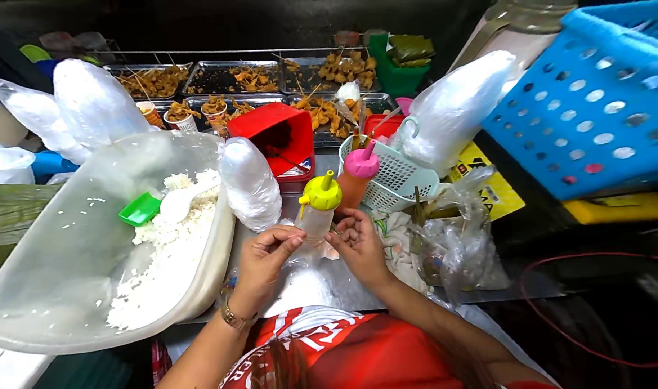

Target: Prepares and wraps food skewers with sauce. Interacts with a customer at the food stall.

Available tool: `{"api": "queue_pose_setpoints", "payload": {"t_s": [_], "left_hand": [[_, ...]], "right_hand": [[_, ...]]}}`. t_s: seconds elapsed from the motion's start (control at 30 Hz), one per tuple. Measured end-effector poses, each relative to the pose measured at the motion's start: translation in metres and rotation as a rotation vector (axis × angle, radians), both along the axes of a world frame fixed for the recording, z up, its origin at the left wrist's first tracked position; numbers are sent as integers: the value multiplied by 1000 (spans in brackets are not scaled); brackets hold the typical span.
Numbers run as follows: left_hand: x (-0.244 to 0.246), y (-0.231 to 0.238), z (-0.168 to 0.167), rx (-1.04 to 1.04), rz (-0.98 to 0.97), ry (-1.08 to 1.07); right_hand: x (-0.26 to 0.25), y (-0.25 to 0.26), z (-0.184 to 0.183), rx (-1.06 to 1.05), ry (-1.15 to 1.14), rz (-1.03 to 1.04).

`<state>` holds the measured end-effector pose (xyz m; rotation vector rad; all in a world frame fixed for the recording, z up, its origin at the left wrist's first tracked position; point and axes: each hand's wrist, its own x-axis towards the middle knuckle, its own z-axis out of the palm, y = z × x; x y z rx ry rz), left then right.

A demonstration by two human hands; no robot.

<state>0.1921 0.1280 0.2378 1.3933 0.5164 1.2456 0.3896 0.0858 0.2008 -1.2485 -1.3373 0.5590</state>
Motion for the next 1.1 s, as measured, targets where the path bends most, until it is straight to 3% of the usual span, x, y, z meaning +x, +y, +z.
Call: {"api": "queue_pose_setpoints", "payload": {"t_s": [0.13,0.27,0.37,0.47,0.53,0.6,0.67,0.73,0.83,0.87,1.1], "left_hand": [[-1,-2,3,114,-29,116],[2,-3,4,47,34,105],[-2,0,2,103,83,211],[6,2,-1,174,128,290],[16,1,1,122,103,156],[19,2,17,-34,-9,-126],[9,5,38,-132,-107,-323],[-5,6,53,-118,-134,-421],[-15,4,58,-47,-84,-286],[-14,3,55,-53,-113,-224],[13,6,26,-94,-8,210]], "right_hand": [[-12,24,14,-253,-285,-36],[-18,43,24,-371,-303,20],[-7,31,20,-168,-174,68],[-1,14,28,20,42,428],[-6,7,27,37,49,591],[-5,2,19,38,-80,605],[5,-3,12,14,-190,549],[22,-6,5,-9,-162,296],[42,10,1,32,-67,-238],[46,18,3,5,-61,-327],[43,60,2,-168,-51,-279]]}}
